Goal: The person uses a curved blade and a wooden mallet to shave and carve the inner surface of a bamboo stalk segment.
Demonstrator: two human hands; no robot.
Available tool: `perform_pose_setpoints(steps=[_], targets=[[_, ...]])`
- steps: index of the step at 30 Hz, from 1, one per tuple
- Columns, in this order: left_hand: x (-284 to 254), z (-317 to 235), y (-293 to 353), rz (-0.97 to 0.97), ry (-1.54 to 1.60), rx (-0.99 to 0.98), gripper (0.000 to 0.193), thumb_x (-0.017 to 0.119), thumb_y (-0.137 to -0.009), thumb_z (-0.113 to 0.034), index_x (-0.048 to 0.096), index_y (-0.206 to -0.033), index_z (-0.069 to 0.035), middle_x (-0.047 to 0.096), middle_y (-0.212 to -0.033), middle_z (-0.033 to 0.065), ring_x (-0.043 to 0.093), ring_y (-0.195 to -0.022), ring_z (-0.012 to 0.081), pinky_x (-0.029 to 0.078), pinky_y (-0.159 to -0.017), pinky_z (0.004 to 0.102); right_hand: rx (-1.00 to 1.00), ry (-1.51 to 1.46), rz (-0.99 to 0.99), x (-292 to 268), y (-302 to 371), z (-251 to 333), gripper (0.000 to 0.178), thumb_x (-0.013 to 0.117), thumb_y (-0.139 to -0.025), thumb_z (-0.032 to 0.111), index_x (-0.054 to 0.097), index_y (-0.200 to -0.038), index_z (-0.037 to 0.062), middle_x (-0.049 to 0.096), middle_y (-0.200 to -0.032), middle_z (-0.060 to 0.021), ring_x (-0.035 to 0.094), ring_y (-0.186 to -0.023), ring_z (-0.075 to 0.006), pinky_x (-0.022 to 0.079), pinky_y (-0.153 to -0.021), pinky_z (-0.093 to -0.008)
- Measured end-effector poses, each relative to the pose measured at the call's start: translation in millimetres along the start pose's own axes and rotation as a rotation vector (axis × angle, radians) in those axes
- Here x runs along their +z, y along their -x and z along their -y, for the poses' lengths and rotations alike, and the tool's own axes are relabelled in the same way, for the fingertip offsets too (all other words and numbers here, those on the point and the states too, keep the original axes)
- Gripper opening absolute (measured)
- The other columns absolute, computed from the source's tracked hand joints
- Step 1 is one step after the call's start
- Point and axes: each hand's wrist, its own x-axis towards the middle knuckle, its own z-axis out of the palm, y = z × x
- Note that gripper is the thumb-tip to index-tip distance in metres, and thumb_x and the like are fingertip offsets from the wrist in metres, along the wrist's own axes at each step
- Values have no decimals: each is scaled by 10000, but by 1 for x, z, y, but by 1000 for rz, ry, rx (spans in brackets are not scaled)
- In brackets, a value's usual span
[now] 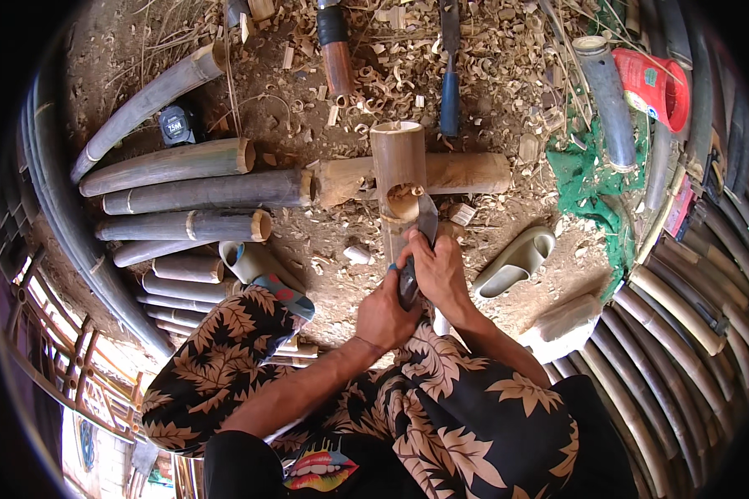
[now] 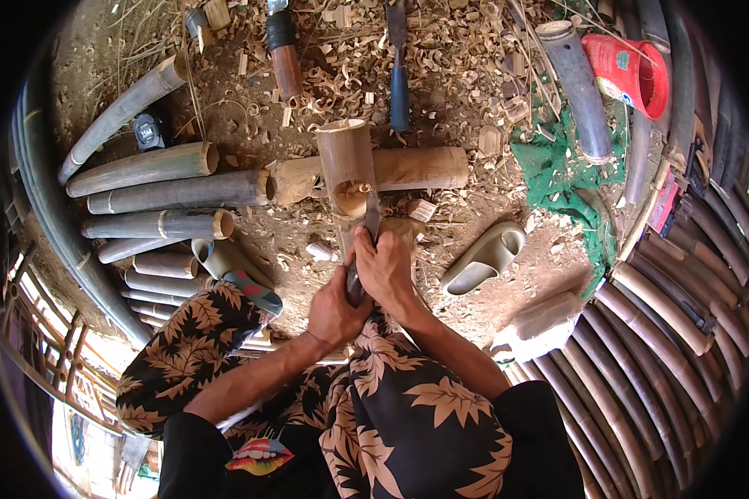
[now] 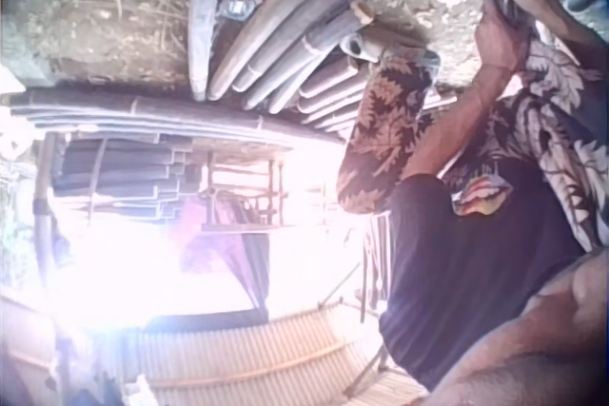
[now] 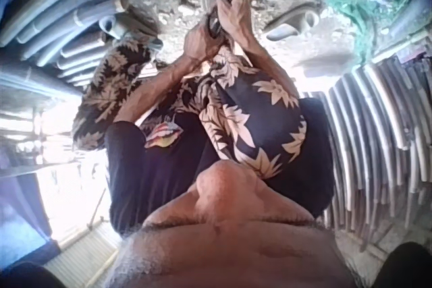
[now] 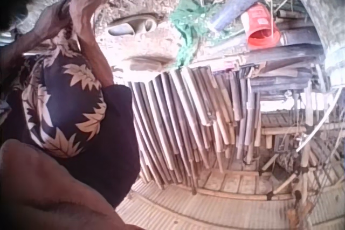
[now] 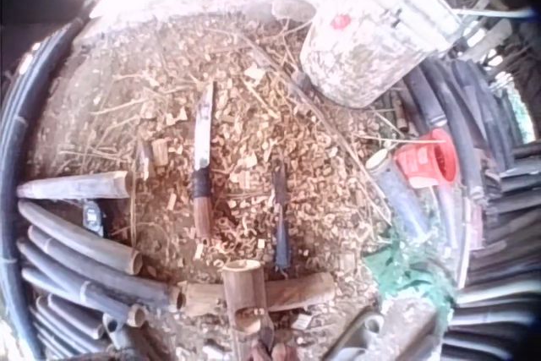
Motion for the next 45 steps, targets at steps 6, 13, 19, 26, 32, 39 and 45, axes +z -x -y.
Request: perform_pose_setpoints(steps=[6, 13, 19, 26, 32, 39, 45], targets=[[-136, -21, 10, -41, -1133, 436, 180, 599, -828, -82, 523, -989, -62, 631, -793, 72, 662, -763, 228, 520, -681, 391, 369, -1237, 621, 25, 10, 12, 322, 516, -977, 324, 515, -1207, 98, 667, -966, -35, 629, -670, -148, 508, -531, -293], [-163, -24, -28, 326, -967, 410, 213, 640, -778, -127, 538, -961, -88, 645, -759, 79, 652, -638, 225, 504, -549, 384, 442, -1141, 513, 20, 5, 10, 302, 546, -960, 290, 597, -1138, 52, 648, -819, -50, 562, -531, -125, 462, -507, -268], [-81, 2, 3, 56, -543, 415, 242, 594, -759, -90, 476, -968, -61, 613, -734, 141, 641, -613, 316, 523, -555, 424, 196, -444, 306, -12, 25, 21, 249, 539, -948, 236, 631, -1008, 12, 595, -659, -22, 479, -435, -78, 388, -416, -239], [-144, -12, -1, -131, -964, 673, 214, 639, -761, -58, 537, -949, -53, 611, -758, 77, 653, -696, 235, 513, -623, 368, 386, -1222, 549, 6, 19, 30, 268, 526, -968, 223, 556, -1169, 48, 644, -984, -71, 601, -578, -152, 505, -537, -297], [-157, -30, -32, 358, -831, 346, 302, 643, -688, -151, 548, -972, -111, 649, -742, 138, 661, -711, 331, 521, -659, 444, 501, -1089, 459, 8, 6, 22, 242, 571, -933, 223, 608, -1104, 56, 619, -788, -28, 486, -494, -103, 435, -500, -281], [-59, 18, -2, 119, -353, 129, 372, 657, -712, -187, 531, -1043, -76, 654, -736, 193, 653, -689, 391, 533, -681, 486, 232, -322, 156, 0, 14, 19, 269, 525, -932, 220, 684, -930, 3, 626, -652, -66, 556, -479, -126, 446, -468, -262], [16, -6, -1, -31, 41, 28, 565, 680, -736, -233, 452, -1213, -32, 651, -784, 264, 652, -693, 425, 540, -663, 481, 99, 120, -50, -4, 5, 4, 366, 481, -952, 290, 670, -845, -5, 663, -648, -93, 621, -580, -233, 493, -584, -347]])
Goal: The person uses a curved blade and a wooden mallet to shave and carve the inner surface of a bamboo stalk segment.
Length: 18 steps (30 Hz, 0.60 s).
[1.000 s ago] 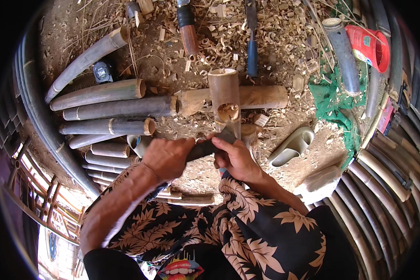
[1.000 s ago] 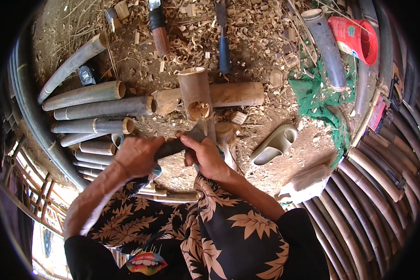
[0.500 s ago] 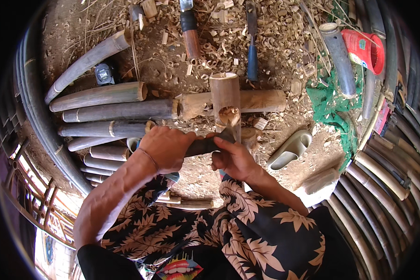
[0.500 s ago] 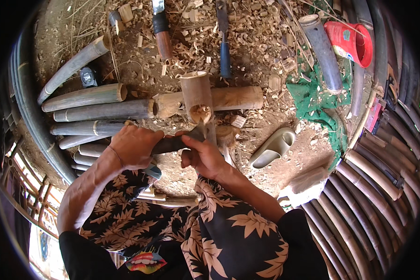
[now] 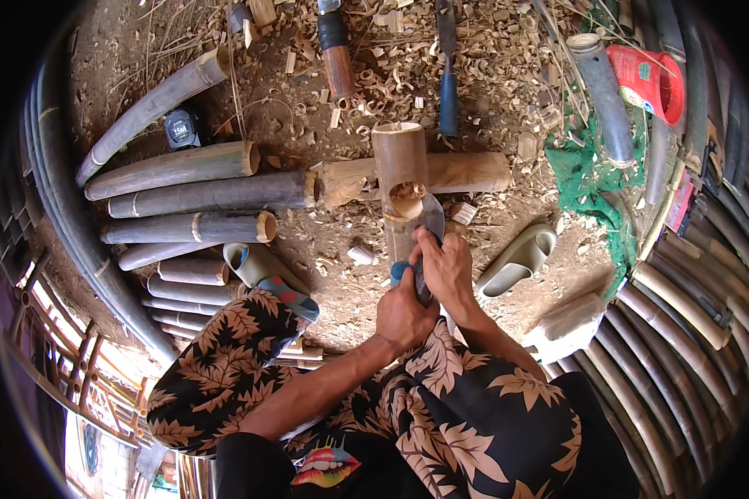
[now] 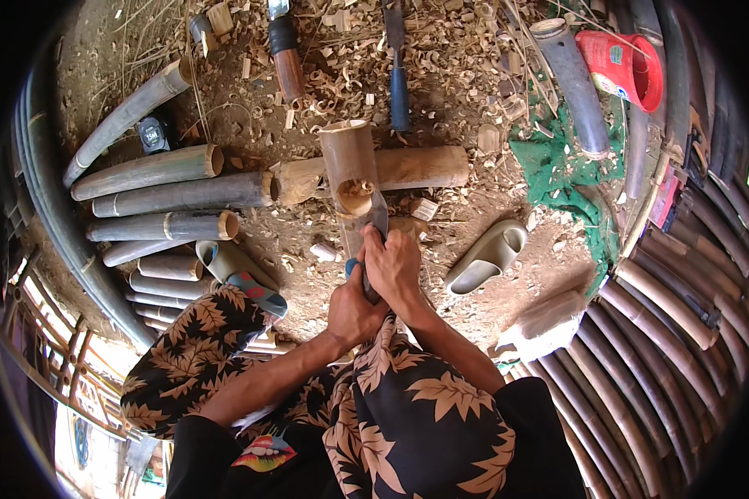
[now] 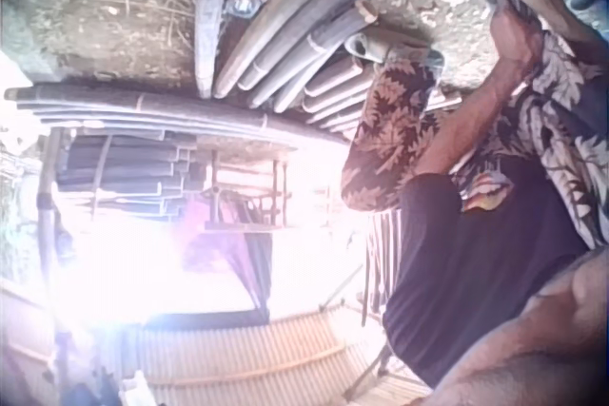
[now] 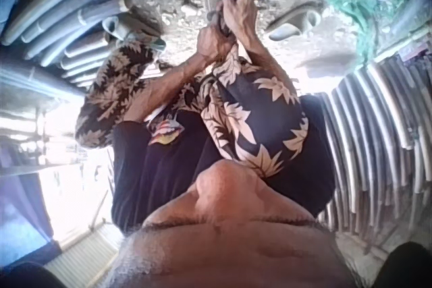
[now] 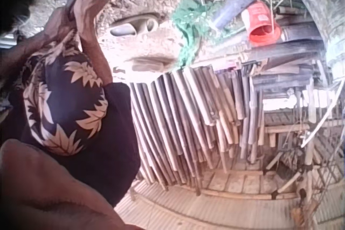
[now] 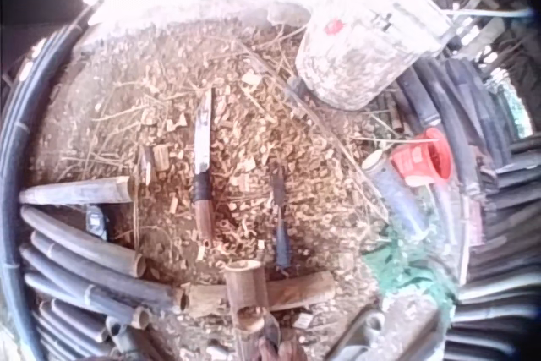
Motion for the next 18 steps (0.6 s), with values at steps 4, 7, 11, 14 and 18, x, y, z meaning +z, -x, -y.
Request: perform_pose_setpoints(steps=[4, 7, 11, 14, 18], targets=[[4, 22, 7, 31, 7, 36, 788, 717, -731, -269, 374, -1383, 13, 669, -845, 253, 674, -745, 400, 552, -699, 444, -172, 95, -62, 2, 9, -1, 399, 478, -947, 308, 641, -799, -25, 634, -619, -162, 622, -555, -296, 485, -521, -376], [-19, 43, 12, 2, 298, 100, 624, 748, -740, -203, 523, -1278, 18, 686, -840, 179, 673, -738, 202, 543, -706, 328, 19, -71, 228, 13, 15, 13, 371, 480, -943, 294, 606, -915, -54, 632, -669, -198, 631, -548, -314, 492, -491, -398], [-102, 40, -30, -108, -215, -9, 399, 770, -696, -327, 692, -1017, -103, 691, -776, 155, 689, -734, 321, 556, -704, 394, -155, -387, 378, 35, -4, 41, 209, 526, -939, 163, 559, -977, -40, 653, -811, -161, 650, -606, -265, 529, -539, -368], [-157, 1, -48, -124, -679, 245, 212, 729, -702, -256, 692, -856, -115, 680, -718, 110, 682, -696, 285, 544, -636, 375, 74, -1092, 401, 39, -13, 51, 190, 542, -946, 143, 521, -1053, -12, 652, -961, -140, 672, -728, -232, 567, -606, -339], [-184, -84, -61, -9, -1126, 404, 73, 699, -706, -186, 692, -758, -135, 668, -673, 77, 673, -636, 244, 533, -590, 349, 153, -1690, 544, 29, -15, 49, 194, 499, -969, 159, 513, -1127, 47, 633, -1095, -146, 670, -831, -241, 569, -764, -387]])
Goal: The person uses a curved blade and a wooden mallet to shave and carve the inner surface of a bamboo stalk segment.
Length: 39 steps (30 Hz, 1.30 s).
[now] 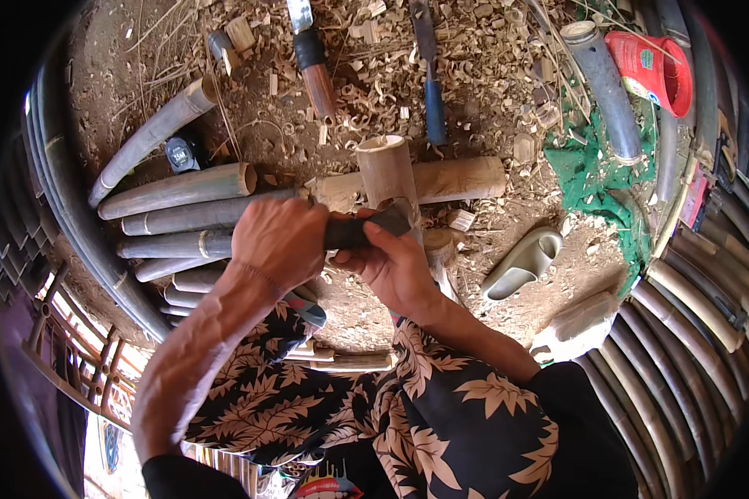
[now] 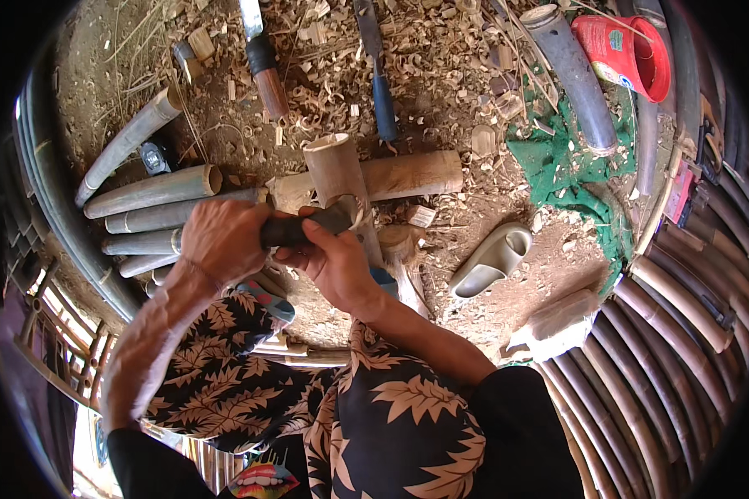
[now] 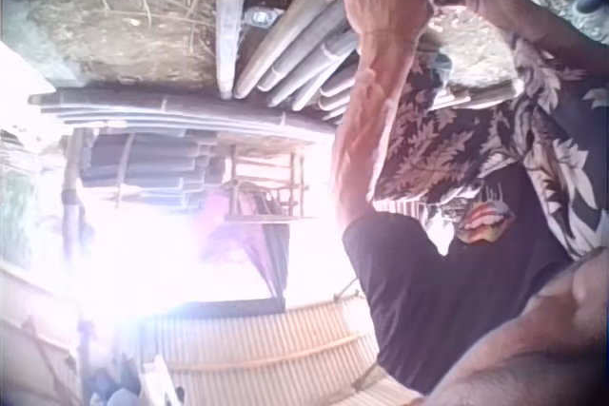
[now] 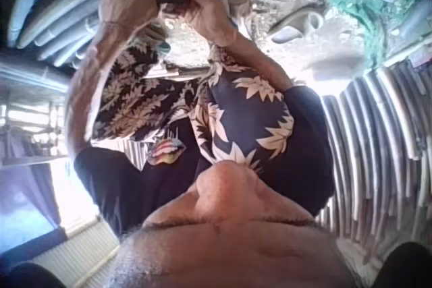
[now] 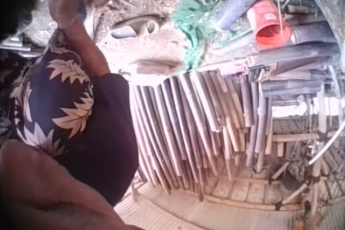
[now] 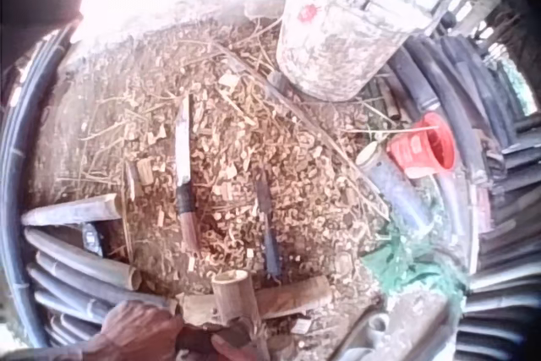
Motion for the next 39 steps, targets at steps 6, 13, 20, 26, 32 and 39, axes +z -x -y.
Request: perform_pose_setpoints(steps=[6, 13, 20, 26, 32, 39], targets=[[-72, -68, -80, 328, -425, 194, 80, 670, -790, -186, 733, -817, -145, 710, -778, 21, 697, -762, 182, 530, -613, 320, 73, -576, 176, -5, 2, 29, 388, 328, -1022, 353, 533, -1213, 84, 643, -1032, -136, 659, -836, -245, 553, -820, -411], [-58, -32, -41, 251, -342, 222, 98, 646, -774, -188, 722, -725, -148, 697, -733, 56, 695, -750, 211, 529, -629, 352, 105, -359, 83, -1, 7, 15, 329, 462, -993, 332, 521, -1239, 122, 633, -970, -58, 659, -767, -206, 563, -768, -405], [16, 19, -4, 568, 166, 32, 182, 599, -729, -151, 667, -895, -183, 680, -819, 125, 673, -828, 286, 520, -793, 422, 330, 140, -200, -8, 22, 9, 336, 564, -935, 226, 541, -1244, 97, 602, -759, -30, 533, -528, -141, 500, -560, -346], [104, -30, 46, 226, 611, -196, 254, 657, -711, -279, 641, -931, -154, 674, -789, 144, 662, -756, 345, 532, -720, 446, 201, 828, -332, -8, 35, 19, 286, 598, -892, 196, 601, -1098, -3, 602, -772, -59, 528, -467, -110, 450, -443, -269], [134, -97, 52, 59, 932, -437, 340, 706, -714, -296, 667, -970, -76, 661, -732, 209, 661, -688, 380, 531, -655, 445, -78, 1248, -403, -39, 42, 13, 261, 581, -914, 232, 647, -958, -17, 633, -728, -103, 618, -519, -178, 454, -438, -315], [138, -137, 38, 42, 1113, -514, 704, 693, -733, -305, 473, -1353, -52, 655, -786, 265, 678, -740, 382, 524, -664, 405, -326, 2082, -341, -68, 31, 17, 242, 504, -907, 168, 606, -1055, 5, 540, -725, -228, 583, -669, -349, 454, -552, -438]])
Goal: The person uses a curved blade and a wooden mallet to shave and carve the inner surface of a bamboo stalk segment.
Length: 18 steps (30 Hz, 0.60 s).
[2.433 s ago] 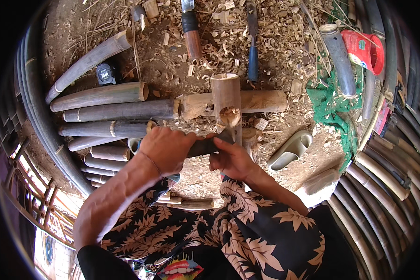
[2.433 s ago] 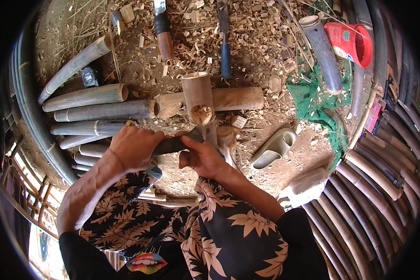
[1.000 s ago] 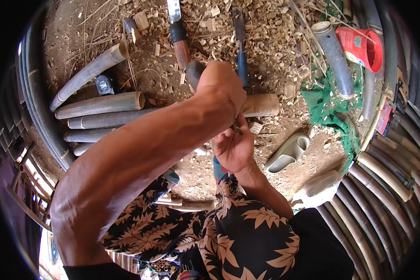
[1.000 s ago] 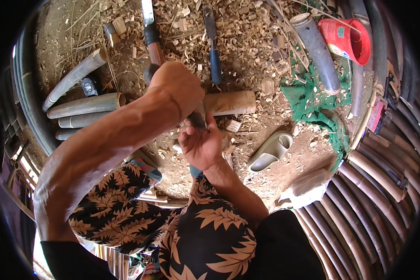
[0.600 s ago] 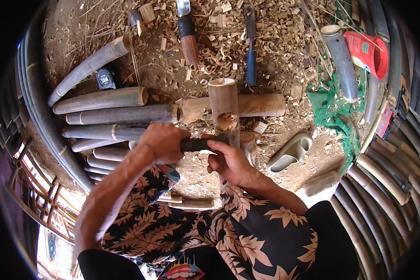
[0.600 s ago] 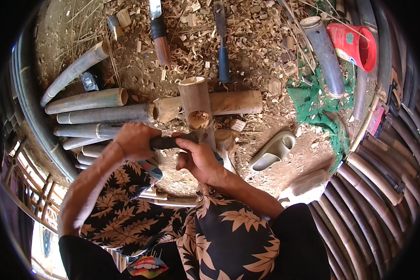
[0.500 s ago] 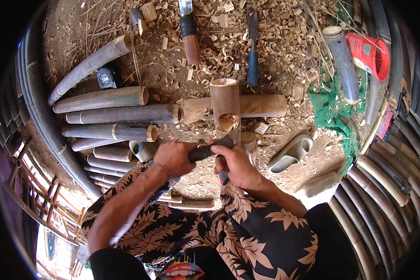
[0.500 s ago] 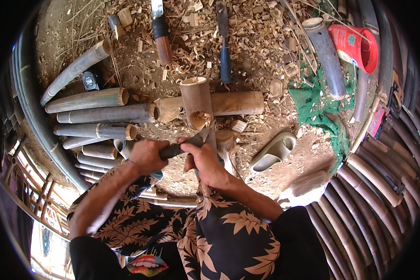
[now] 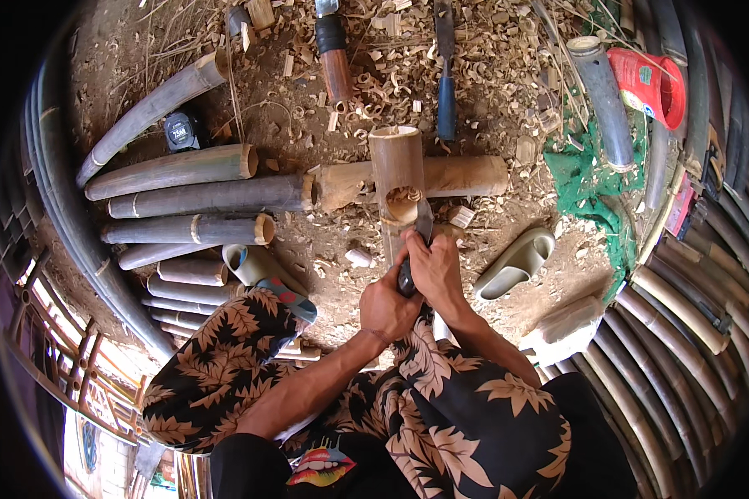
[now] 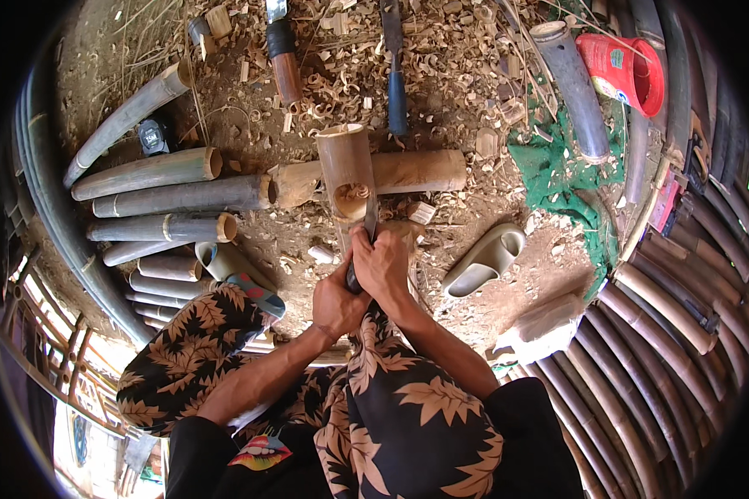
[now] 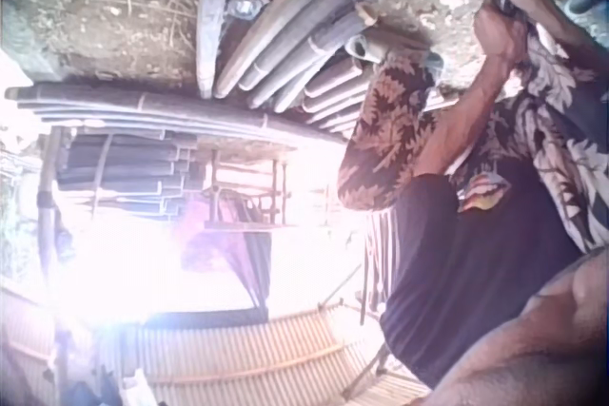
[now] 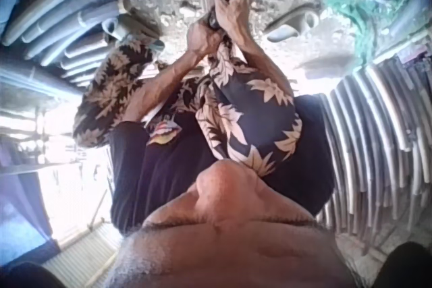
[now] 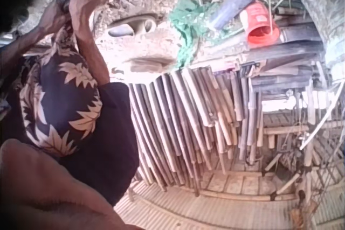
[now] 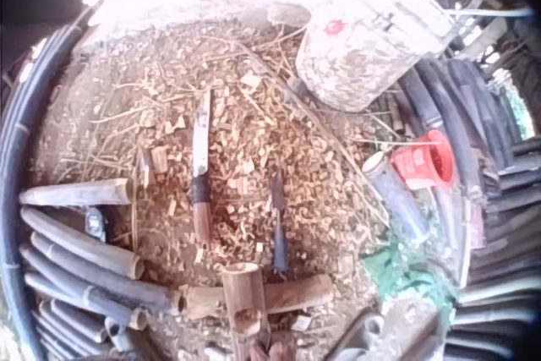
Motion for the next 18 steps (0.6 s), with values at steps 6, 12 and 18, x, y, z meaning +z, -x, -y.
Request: perform_pose_setpoints(steps=[6, 12, 18], targets=[[-26, 26, 9, 24, 142, 66, 513, 737, -731, -266, 616, -1169, -27, 683, -779, 197, 701, -761, 285, 527, -688, 346, 296, -614, 269, -14, 10, 44, 255, 486, -948, 201, 594, -905, -27, 666, -782, -121, 628, -660, -206, 505, -617, -348], [-130, 3, -34, -148, -619, 350, 228, 727, -724, -276, 692, -883, -116, 691, -766, 110, 671, -666, 291, 546, -643, 403, 310, -1377, 252, 6, -22, 71, 194, 535, -956, 155, 531, -1082, 8, 634, -1053, -176, 642, -841, -195, 562, -637, -344], [-163, -119, -57, 52, -1411, 543, 53, 666, -736, -160, 714, -732, -138, 688, -714, 54, 683, -707, 221, 506, -611, 363, 361, -2340, 392, -10, -28, 63, 224, 453, -999, 222, 528, -1167, 93, 596, -1185, -134, 656, -885, -219, 537, -885, -414]])
